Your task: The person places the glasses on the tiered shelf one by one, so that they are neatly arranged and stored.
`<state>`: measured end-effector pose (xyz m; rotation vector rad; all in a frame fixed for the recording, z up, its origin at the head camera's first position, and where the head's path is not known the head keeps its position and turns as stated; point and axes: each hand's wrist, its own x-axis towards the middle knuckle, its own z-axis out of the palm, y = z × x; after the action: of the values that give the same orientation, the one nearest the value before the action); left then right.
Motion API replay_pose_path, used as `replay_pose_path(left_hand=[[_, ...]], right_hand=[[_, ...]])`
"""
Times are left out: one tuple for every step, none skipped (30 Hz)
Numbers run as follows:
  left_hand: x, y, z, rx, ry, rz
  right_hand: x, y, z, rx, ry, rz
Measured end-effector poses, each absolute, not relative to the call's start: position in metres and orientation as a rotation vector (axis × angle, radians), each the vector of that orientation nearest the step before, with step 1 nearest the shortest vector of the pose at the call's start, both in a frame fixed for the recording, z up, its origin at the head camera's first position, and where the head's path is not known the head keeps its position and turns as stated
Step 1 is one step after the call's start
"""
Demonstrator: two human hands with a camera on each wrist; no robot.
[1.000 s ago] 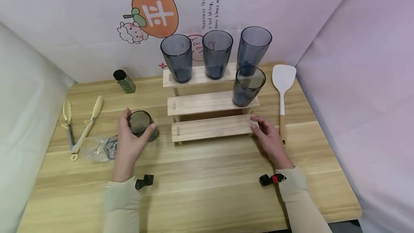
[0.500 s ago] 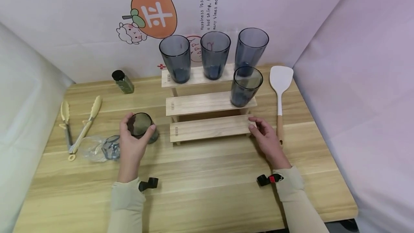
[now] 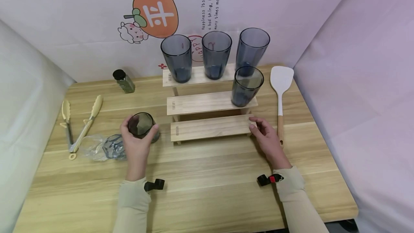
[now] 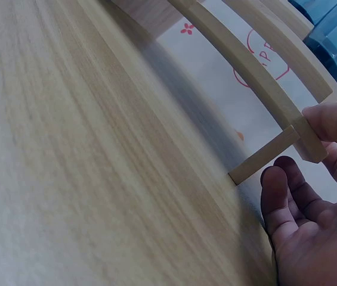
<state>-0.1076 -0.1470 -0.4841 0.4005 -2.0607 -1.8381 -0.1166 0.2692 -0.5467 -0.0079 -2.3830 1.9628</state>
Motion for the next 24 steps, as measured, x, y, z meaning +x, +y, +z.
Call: replay_pose_path(left_hand=[[-0.108, -0.148, -0.483, 0.389, -2.051, -1.863], [-0.109, -0.149, -0.483, 0.372, -2.039, -1.895], [-0.109, -0.15, -0.481, 0.36, -2.033, -1.926], [-0.109, -0.151, -0.479, 0.352, -2.032, -1.955], [-0.109, -0.152, -0.475, 0.349, -2.043, -1.974], [-0.109, -0.153, -0.471, 0.347, -2.063, -1.98], [-0.109, -0.154, -0.467, 0.334, -2.076, -1.993], [-0.108, -0.154, -0.461, 0.31, -2.083, -2.014], [-0.108, -0.154, -0.455, 0.284, -2.094, -2.029], [-0.108, -0.155, -0.448, 0.246, -2.095, -2.043], [-0.109, -0.155, -0.441, 0.196, -2.092, -2.054], [-0.11, -0.154, -0.434, 0.134, -2.074, -2.076], [-0.112, -0.152, -0.426, 0.075, -2.06, -2.091], [-0.115, -0.149, -0.418, 0.021, -2.047, -2.107], [-0.117, -0.146, -0.411, -0.028, -2.042, -2.111], [-0.12, -0.143, -0.403, -0.076, -2.035, -2.112], [-0.122, -0.139, -0.396, -0.117, -2.035, -2.114], [-0.126, -0.134, -0.39, -0.154, -2.03, -2.118], [-0.13, -0.129, -0.385, -0.184, -2.025, -2.126], [-0.134, -0.124, -0.382, -0.208, -2.006, -2.153], [-0.139, -0.119, -0.379, -0.227, -1.993, -2.173], [-0.143, -0.113, -0.377, -0.237, -1.982, -2.19], [-0.148, -0.108, -0.376, -0.231, -1.979, -2.209], [-0.152, -0.103, -0.376, -0.215, -1.98, -2.222]], right_hand=[[-0.116, 0.269, -0.546, -0.008, -2.382, 1.966], [-0.116, 0.269, -0.546, -0.006, -2.382, 1.965], [-0.116, 0.269, -0.546, -0.012, -2.379, 1.969], [-0.116, 0.269, -0.546, -0.01, -2.377, 1.969], [-0.116, 0.269, -0.545, -0.007, -2.377, 1.966], [-0.115, 0.269, -0.545, -0.004, -2.38, 1.964], [-0.115, 0.27, -0.545, 0.001, -2.379, 1.965], [-0.115, 0.27, -0.545, 0.005, -2.378, 1.966], [-0.115, 0.27, -0.545, 0.006, -2.376, 1.966], [-0.116, 0.27, -0.545, 0.009, -2.374, 1.965], [-0.116, 0.27, -0.546, 0.01, -2.373, 1.965], [-0.116, 0.27, -0.547, 0.011, -2.373, 1.965], [-0.117, 0.27, -0.547, 0.011, -2.369, 1.965], [-0.117, 0.271, -0.547, 0.011, -2.368, 1.962], [-0.117, 0.271, -0.547, 0.01, -2.364, 1.963], [-0.117, 0.271, -0.547, 0.014, -2.367, 1.959], [-0.117, 0.271, -0.548, 0.015, -2.366, 1.96], [-0.117, 0.271, -0.548, 0.014, -2.365, 1.962], [-0.117, 0.271, -0.548, 0.012, -2.361, 1.964], [-0.117, 0.271, -0.548, 0.011, -2.359, 1.962], [-0.117, 0.271, -0.548, 0.016, -2.357, 1.96], [-0.117, 0.271, -0.548, 0.015, -2.356, 1.958], [-0.117, 0.27, -0.548, 0.017, -2.352, 1.964], [-0.117, 0.27, -0.548, 0.018, -2.351, 1.967]])
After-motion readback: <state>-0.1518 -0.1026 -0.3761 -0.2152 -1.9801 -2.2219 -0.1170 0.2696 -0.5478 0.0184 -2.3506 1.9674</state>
